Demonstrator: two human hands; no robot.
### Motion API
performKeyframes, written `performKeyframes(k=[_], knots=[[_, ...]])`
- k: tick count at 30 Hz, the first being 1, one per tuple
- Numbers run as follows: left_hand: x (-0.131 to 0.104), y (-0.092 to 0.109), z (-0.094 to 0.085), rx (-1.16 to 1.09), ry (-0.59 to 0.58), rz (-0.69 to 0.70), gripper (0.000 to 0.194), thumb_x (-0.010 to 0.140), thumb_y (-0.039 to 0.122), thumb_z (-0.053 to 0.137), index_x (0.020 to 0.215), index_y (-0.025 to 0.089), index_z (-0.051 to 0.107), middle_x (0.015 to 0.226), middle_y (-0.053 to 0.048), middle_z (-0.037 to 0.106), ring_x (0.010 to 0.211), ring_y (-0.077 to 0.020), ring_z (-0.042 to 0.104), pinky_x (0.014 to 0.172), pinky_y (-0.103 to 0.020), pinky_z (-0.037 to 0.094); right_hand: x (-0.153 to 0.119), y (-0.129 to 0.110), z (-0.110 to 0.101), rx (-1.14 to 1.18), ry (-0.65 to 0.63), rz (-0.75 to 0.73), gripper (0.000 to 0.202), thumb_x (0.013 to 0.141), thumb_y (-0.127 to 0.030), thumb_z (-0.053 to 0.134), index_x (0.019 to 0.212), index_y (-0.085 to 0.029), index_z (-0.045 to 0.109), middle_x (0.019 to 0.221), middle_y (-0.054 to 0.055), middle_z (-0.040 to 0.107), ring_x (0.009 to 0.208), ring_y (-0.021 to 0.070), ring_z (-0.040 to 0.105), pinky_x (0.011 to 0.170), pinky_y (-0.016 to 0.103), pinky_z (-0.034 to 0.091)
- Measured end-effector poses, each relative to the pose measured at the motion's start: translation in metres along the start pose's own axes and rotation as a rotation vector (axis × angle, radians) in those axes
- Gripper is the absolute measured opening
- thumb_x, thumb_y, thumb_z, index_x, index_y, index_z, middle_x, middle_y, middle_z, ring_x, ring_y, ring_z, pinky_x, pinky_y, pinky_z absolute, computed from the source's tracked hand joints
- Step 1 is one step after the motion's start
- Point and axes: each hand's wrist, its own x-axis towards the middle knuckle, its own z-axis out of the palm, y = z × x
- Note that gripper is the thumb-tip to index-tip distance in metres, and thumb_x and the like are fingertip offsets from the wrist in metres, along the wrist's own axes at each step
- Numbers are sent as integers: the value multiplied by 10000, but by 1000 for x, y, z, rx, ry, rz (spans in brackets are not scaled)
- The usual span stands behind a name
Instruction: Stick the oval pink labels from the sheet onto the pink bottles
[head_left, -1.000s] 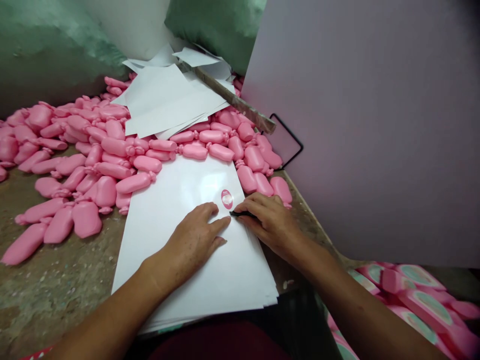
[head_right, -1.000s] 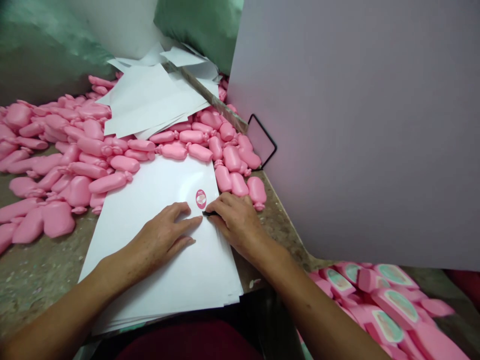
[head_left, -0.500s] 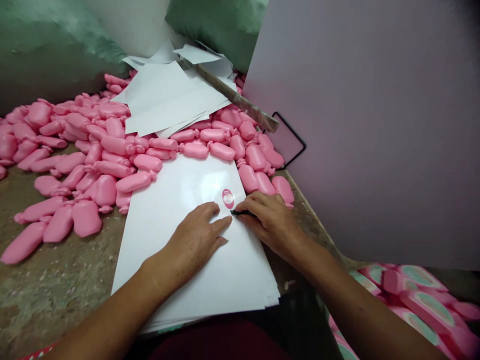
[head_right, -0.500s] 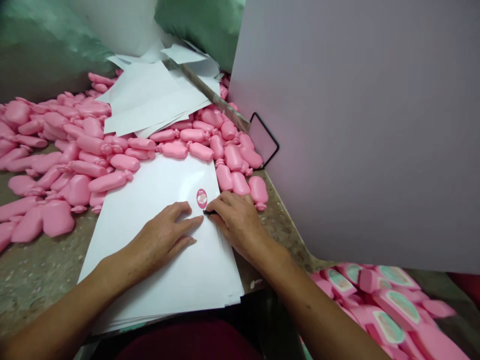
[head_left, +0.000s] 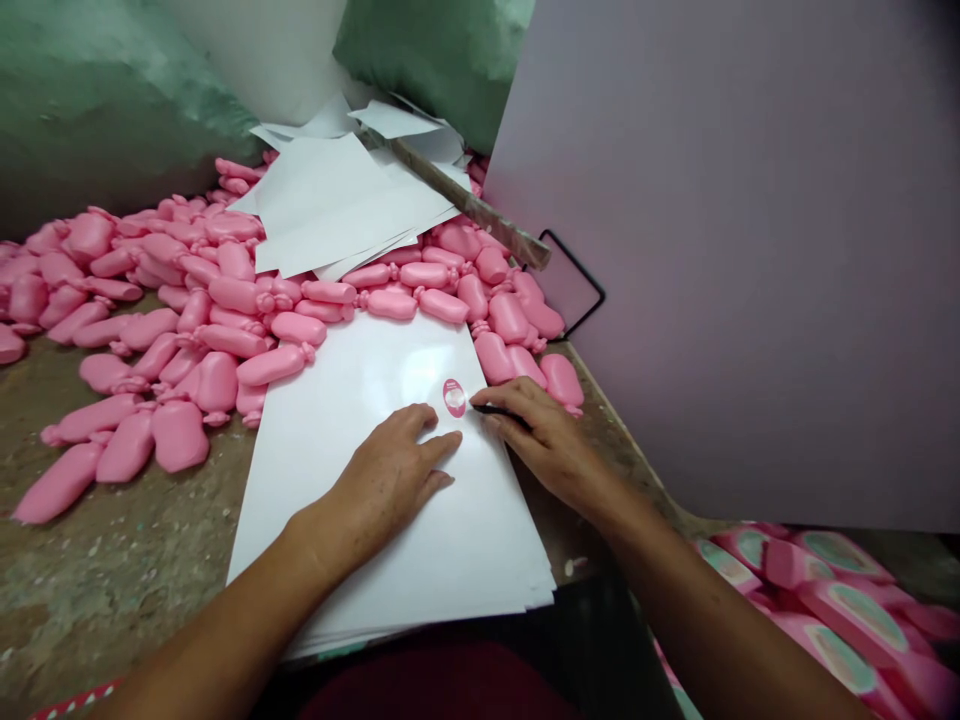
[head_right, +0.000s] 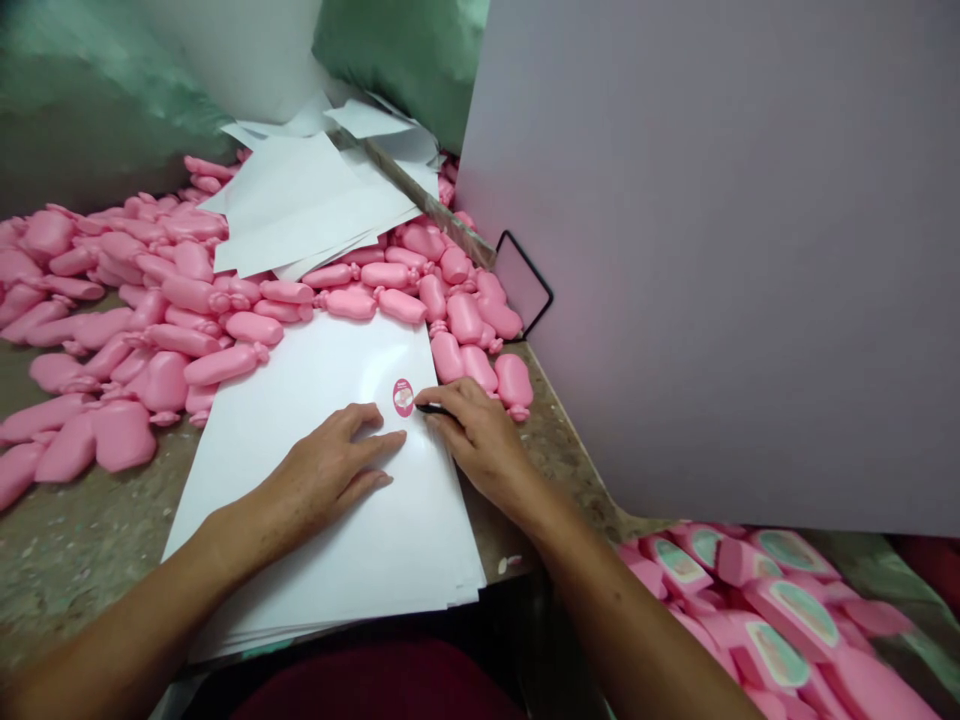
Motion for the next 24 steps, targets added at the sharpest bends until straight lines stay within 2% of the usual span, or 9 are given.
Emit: performKeyframes(k=[3,7,13,17,21,24], knots=[[0,-1,0,4,1,0,295,916,200,587,1197,147,662,1220,-178,581,1039,-283,622,880,-481,568,-1,-3,-3,21,19,-9,243,946,-181,539,1123,-237,696,1032,70,658,997,222,639,888,377,494],[0,-1,1,22,10,-1,298,907,209,607,1198,161,653,1229,-167,580,1066,-282,619,889,-479,570,-2,-10,-2,-143,-74,-57,221,916,-132,569,1075,-222,693,994,69,685,944,230,646,830,380,467],[0,1,0,27,8,-6,300,909,203,605,1202,161,653,1232,-169,584,1085,-280,616,888,-458,571,2,-14,1,-262,-81,-76,134,884,-90,596,940,-196,655,945,68,691,885,226,634,754,342,429],[0,0,2,23,16,-3,293,910,205,598,1194,163,657,1222,-165,586,1070,-277,615,884,-459,568,0,-13,4,-245,-79,-58,197,903,-117,582,1032,-218,691,974,66,686,904,226,635,778,355,433],[-1,-2,5,10,16,7,310,917,217,586,1218,174,646,1231,-160,576,1073,-275,607,901,-468,557,1,-7,6,-76,-85,0,281,922,-169,545,1124,-252,721,971,64,655,893,213,633,799,361,461],[-1,-3,4,-21,2,-18,303,921,226,573,1209,176,655,1237,-168,574,1084,-288,602,902,-480,550,8,-4,-2,192,35,105,224,914,-235,569,1084,-253,713,1007,41,651,947,200,627,863,350,476]])
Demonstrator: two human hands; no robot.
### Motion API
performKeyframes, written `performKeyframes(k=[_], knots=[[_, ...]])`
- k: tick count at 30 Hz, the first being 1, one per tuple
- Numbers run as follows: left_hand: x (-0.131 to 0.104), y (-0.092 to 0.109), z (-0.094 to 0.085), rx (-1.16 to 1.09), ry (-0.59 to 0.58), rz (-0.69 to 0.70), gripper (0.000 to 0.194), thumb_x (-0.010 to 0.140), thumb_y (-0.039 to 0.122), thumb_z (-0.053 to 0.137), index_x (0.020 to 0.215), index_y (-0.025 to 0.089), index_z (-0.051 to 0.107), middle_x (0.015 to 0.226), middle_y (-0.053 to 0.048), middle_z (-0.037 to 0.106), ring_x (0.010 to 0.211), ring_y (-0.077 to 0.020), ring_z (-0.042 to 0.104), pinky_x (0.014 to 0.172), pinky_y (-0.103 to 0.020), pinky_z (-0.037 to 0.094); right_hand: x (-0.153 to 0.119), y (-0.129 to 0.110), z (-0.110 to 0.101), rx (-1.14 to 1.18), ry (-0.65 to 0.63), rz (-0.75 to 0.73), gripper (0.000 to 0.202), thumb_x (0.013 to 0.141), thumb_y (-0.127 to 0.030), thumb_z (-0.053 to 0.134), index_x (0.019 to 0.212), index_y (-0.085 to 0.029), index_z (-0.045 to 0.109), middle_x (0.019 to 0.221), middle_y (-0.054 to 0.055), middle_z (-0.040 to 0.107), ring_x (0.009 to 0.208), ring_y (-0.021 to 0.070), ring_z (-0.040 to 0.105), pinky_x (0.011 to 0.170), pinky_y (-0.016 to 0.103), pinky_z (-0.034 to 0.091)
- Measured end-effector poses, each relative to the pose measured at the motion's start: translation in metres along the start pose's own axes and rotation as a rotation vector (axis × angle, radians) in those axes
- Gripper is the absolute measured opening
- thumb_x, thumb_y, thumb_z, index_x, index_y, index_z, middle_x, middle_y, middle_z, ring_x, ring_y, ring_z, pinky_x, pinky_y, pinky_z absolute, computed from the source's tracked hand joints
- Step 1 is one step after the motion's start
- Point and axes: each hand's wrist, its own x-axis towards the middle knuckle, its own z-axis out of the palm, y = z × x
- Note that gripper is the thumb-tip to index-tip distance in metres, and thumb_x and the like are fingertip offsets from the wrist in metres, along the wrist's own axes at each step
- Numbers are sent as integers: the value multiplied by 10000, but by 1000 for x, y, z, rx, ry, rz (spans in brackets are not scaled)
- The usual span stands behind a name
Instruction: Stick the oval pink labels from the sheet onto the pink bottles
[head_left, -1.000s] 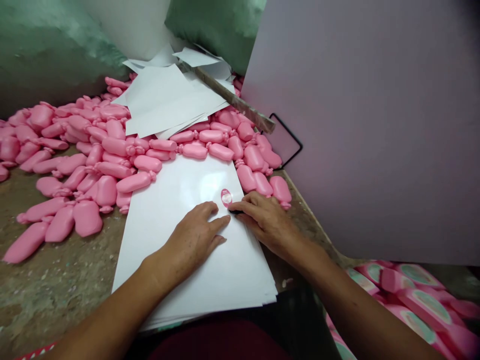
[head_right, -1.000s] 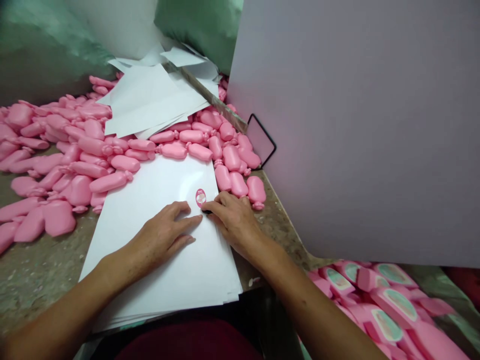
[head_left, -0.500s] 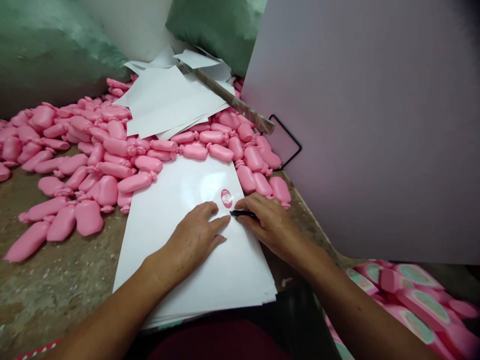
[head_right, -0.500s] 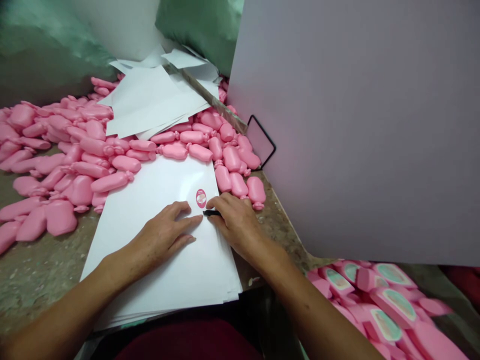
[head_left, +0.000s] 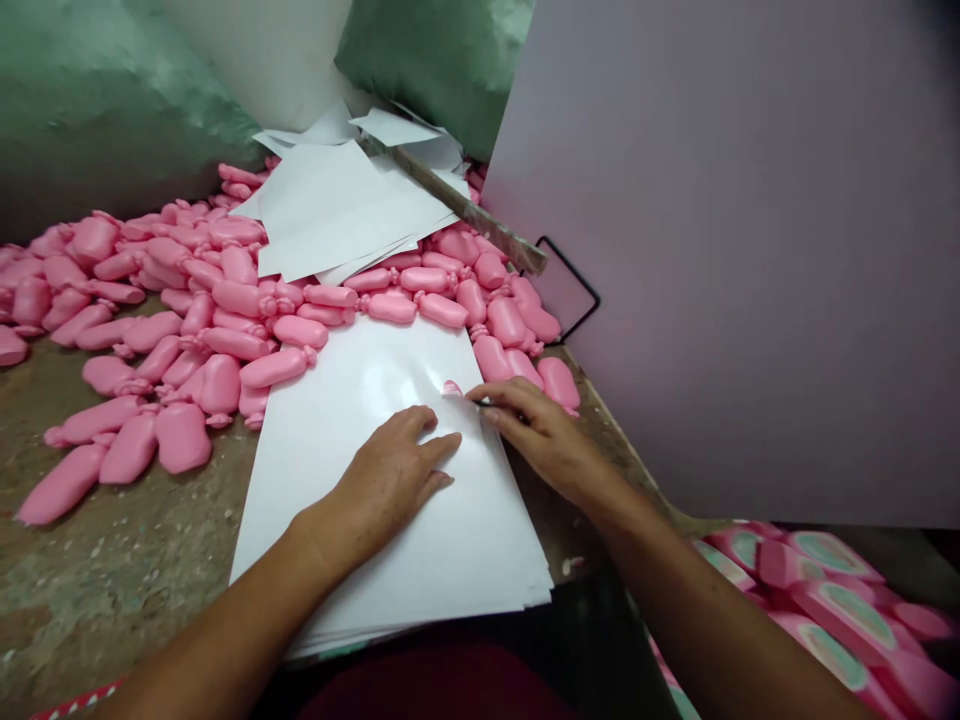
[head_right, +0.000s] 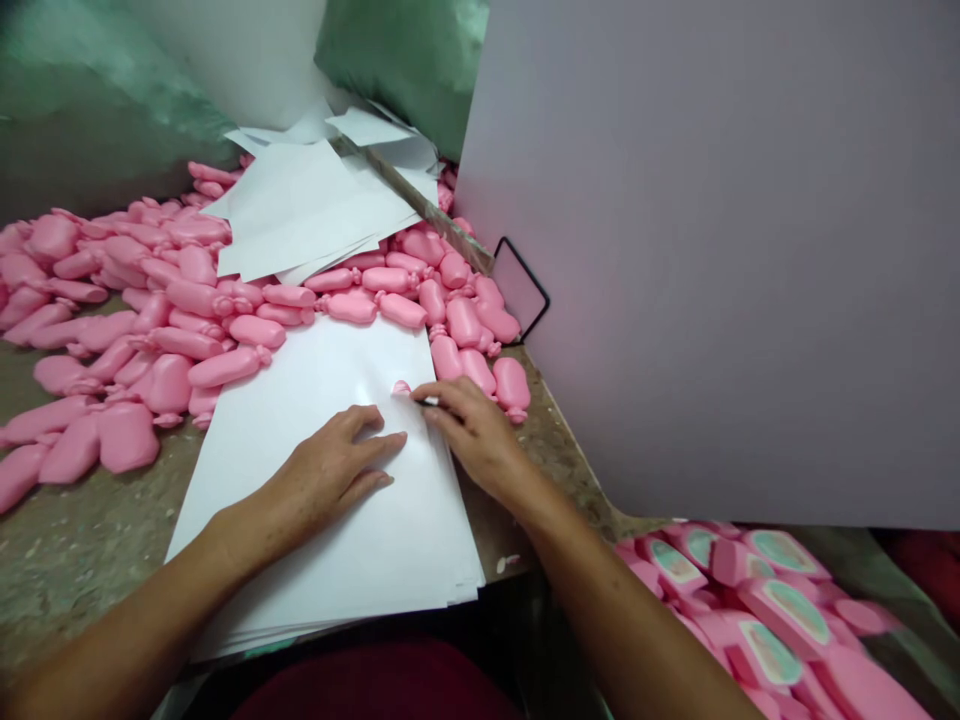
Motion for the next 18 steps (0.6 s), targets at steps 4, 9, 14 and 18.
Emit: performKeyframes(k=[4,9,14,18], knots=[[2,2,-9,-136,-25,-57,287,894,209,577,1159,176,681,1251,-174,583,1099,-302,601,939,-511,521,4,-20,-17,217,210,52,258,949,-352,564,1187,-295,646,940,-3,628,813,165,598,755,309,487],[-14,22,-27,-1093,136,-405,395,935,394,548,1250,169,630,1196,-141,675,1155,-254,632,1056,-448,467,-30,-52,-7,-139,100,-239,272,952,-233,520,1133,-283,718,939,56,634,878,203,612,783,346,494],[-51,46,-31,-1705,347,-608,502,807,464,753,1215,194,641,1134,-88,727,1064,-189,676,978,-325,508,-74,-53,22,-232,-100,-349,383,946,-184,483,1227,-302,714,853,48,631,727,179,600,663,323,482],[-75,57,-28,-1671,377,-645,651,700,485,851,1250,219,627,1130,-69,727,1069,-194,664,970,-332,499,-80,-62,29,99,12,-63,211,846,-352,692,1030,-252,713,722,-13,585,643,154,568,600,280,466]])
